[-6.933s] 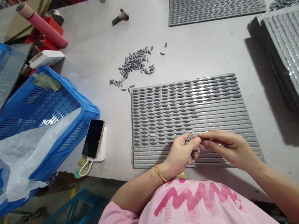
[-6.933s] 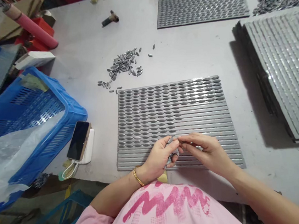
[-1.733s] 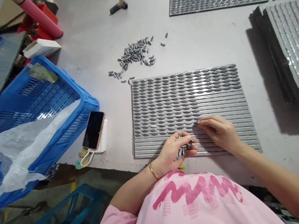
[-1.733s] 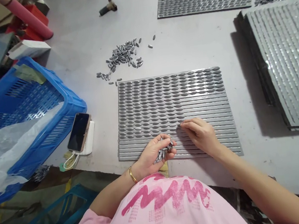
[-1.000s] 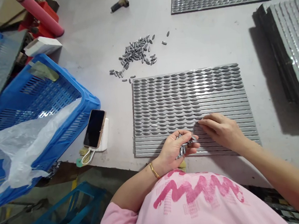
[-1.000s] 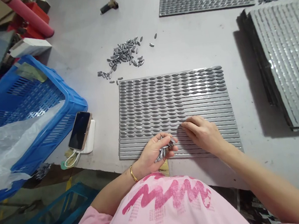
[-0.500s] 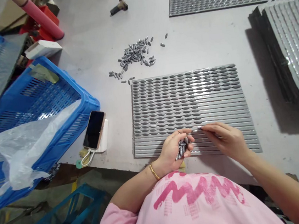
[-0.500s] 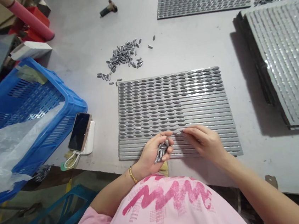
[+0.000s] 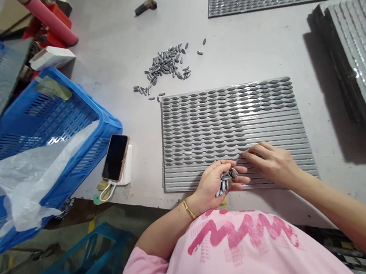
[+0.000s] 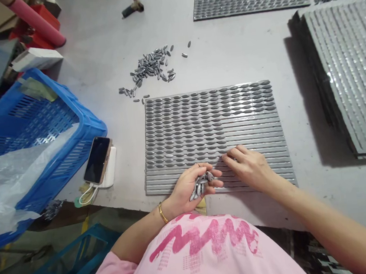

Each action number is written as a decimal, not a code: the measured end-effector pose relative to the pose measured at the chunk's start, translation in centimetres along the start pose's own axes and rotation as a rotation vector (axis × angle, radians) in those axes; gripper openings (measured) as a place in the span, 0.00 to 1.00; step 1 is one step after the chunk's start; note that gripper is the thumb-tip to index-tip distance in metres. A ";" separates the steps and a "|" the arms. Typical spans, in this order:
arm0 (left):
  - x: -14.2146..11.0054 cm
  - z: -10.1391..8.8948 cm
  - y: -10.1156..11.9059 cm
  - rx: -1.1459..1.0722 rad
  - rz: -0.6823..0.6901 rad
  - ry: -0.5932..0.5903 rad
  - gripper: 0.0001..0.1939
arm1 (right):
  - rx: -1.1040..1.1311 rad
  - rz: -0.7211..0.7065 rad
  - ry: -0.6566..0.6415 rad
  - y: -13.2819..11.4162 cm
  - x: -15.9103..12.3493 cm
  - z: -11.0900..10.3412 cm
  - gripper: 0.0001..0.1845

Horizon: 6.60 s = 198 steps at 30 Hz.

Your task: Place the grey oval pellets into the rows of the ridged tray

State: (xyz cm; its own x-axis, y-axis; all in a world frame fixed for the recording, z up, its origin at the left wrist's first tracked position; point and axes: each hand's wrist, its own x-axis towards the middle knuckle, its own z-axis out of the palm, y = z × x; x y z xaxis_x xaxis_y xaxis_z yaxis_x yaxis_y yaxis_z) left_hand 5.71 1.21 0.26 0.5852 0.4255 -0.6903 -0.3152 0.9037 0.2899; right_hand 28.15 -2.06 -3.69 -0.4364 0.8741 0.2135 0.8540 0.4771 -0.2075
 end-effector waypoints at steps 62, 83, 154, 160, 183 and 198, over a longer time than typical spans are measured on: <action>0.9 0.3 -0.4 -0.187 -0.062 0.008 0.12 | 0.427 0.095 0.033 -3.2 1.3 -3.1 0.17; 1.4 3.0 2.8 0.223 -0.036 -0.044 0.11 | 0.861 0.383 -0.041 0.4 2.1 -4.7 0.06; 2.1 2.9 2.8 -0.033 -0.033 0.007 0.07 | -0.199 -0.048 0.145 8.4 5.5 -0.2 0.14; 1.7 2.8 2.8 0.043 0.025 -0.091 0.15 | 0.150 0.162 0.166 6.3 5.9 -1.7 0.10; 2.2 3.4 1.5 0.147 -0.009 -0.079 0.17 | 1.062 0.429 0.145 -1.2 2.8 -2.7 0.07; 1.4 2.2 2.4 -0.127 -0.165 0.040 0.09 | 0.246 0.240 0.052 7.7 5.2 -0.1 0.11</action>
State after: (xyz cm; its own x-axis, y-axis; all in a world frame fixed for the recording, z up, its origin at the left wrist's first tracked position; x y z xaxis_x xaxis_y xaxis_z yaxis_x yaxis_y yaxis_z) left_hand 7.38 4.11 1.43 0.6076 0.2674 -0.7479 -0.3103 0.9467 0.0865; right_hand 32.48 6.18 -4.10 -0.2107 0.9613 0.1776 0.8341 0.2715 -0.4801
